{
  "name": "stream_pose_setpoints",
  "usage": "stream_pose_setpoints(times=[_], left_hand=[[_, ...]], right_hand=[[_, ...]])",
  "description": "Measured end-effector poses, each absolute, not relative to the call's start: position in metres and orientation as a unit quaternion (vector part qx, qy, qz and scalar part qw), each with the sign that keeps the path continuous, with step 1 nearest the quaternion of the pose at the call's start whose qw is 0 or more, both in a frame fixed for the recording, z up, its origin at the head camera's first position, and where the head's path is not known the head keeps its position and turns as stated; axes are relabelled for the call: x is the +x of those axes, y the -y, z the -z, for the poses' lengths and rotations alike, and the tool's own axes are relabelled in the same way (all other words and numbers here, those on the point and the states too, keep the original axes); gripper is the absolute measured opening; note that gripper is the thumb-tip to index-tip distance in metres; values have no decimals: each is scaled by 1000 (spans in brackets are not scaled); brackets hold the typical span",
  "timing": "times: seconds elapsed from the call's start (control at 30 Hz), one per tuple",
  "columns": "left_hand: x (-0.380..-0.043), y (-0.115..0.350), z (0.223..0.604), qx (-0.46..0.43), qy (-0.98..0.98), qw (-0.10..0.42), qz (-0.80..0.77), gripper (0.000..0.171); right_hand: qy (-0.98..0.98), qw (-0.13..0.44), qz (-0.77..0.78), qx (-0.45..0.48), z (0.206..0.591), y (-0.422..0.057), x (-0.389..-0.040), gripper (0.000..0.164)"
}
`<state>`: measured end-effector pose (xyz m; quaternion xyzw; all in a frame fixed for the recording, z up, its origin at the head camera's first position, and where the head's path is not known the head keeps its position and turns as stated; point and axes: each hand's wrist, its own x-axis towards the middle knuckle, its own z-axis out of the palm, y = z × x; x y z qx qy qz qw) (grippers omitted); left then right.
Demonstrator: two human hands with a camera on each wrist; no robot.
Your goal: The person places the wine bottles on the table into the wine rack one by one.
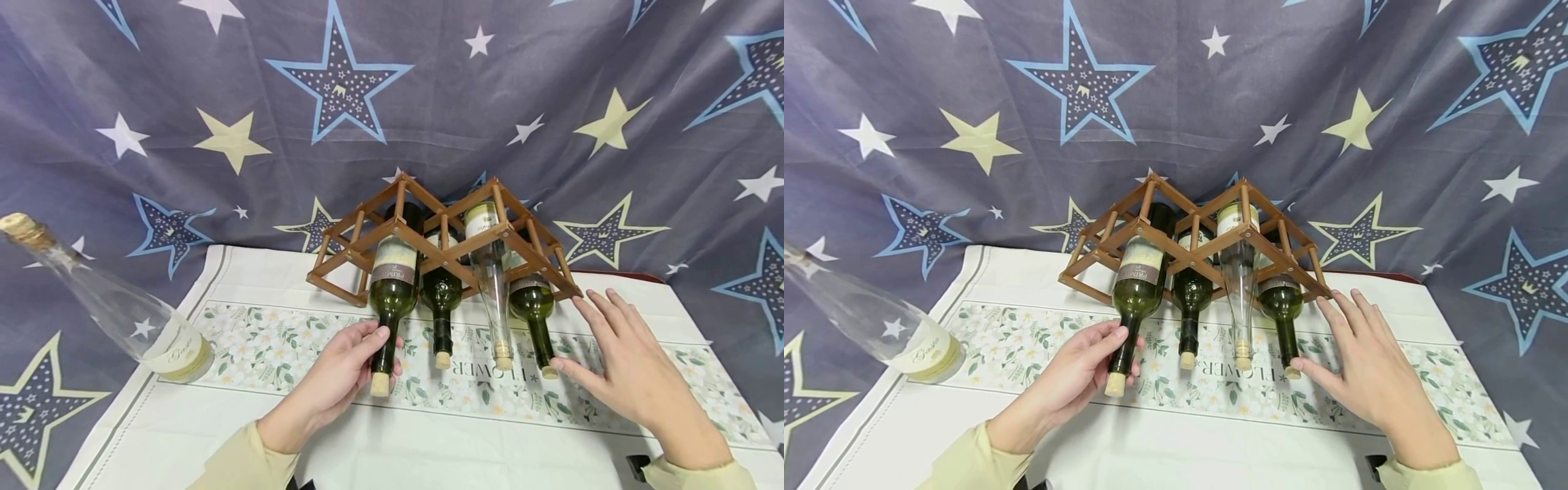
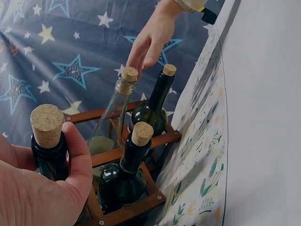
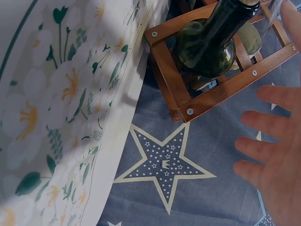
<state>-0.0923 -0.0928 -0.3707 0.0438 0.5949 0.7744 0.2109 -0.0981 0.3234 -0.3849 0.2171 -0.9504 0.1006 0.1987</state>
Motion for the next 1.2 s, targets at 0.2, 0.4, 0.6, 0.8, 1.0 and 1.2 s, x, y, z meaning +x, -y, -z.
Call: stream_pose_setpoints(times=[0.2,0.4,0.6,0.8,1.0,1.2], left_hand=[[-97,92,370,43,-596,204,-776,46],[-100,91,369,47,-593,203,-778,45],[-104,90,368,49,-591,201,-780,46],[-107,90,367,43,-588,203,-781,45],[-111,88,366,42,-581,203,-787,44],[-115,86,365,45,-572,203,-793,44]], right_hand=[[950,202,-100,218,385,-323,-98,101],[950,203,-100,216,386,-323,-98,101],[951,199,-100,216,385,-323,-98,102],[949,202,-104,219,384,-323,-97,102],[950,197,-108,216,384,-322,-97,102],[951,195,-107,213,383,-322,-96,103]])
